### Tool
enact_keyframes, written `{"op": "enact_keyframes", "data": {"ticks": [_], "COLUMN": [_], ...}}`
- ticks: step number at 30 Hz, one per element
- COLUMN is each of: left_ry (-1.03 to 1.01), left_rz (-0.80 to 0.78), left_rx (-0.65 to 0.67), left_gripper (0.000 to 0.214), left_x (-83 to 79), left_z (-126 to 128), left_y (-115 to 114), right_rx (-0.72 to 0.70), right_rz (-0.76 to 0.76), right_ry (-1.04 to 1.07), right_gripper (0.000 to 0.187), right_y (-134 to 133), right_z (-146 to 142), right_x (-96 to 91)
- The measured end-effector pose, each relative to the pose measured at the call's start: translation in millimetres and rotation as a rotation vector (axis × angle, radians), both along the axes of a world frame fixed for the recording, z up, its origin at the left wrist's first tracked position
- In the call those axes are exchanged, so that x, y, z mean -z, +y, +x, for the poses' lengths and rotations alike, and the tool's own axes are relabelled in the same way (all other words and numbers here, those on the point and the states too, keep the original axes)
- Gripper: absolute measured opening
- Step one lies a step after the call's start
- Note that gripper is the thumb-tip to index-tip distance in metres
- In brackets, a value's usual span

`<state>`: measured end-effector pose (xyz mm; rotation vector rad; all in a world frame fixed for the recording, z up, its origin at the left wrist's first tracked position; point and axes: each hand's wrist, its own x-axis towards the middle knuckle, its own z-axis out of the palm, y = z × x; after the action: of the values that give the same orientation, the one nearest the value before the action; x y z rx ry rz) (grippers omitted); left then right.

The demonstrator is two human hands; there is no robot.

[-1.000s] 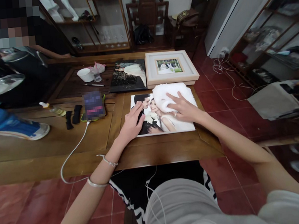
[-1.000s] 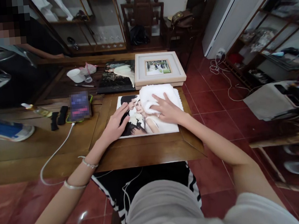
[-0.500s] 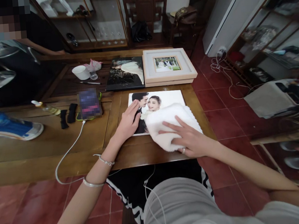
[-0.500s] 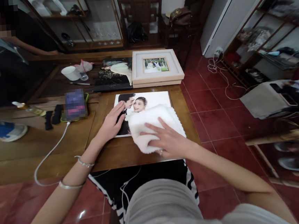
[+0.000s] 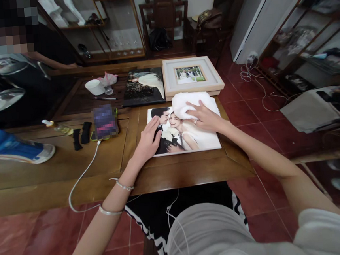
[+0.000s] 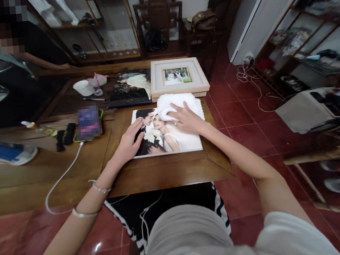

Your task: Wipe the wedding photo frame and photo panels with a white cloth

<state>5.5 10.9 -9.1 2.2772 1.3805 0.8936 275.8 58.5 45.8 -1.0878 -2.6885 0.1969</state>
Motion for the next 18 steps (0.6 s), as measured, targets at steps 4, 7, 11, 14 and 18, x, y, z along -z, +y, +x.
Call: {"op": "enact_keyframes", "data": {"ticks": [4,7,11,14,18], "left_ry": [-0.013,-0.025,-0.011,0.007,0.009], "left_rz": [0.0,-0.002,0.002,0.003,-0.003], "left_rx": [-0.01,-0.013,-0.003,0.002,0.004], "left_gripper": [0.046,0.046,0.047,0.047,0.047], "left_x": [0.3,-0.1,-0.9,-1.2,-1.0], "left_z": [1,2,1,0,0], "left_y": [0,-1,-1,0,0], "right_rx": [-0.045,-0.134,-0.226,-0.244,-0.179], "right_rz": [-0.014,-0.046,-0.145,-0.171,-0.119], "right_ry": [-0.036,-0.047,-0.072,-0.085,-0.071], "right_gripper": [0.035,0.033,0.032,0.033,0.034], "right_y": [-43,-89,-133,-132,-88], "right_z": [-1,-2,-4,-4,1], "right_x": [0.9,-1.4,-7.6,-11.7,-12.1]}}
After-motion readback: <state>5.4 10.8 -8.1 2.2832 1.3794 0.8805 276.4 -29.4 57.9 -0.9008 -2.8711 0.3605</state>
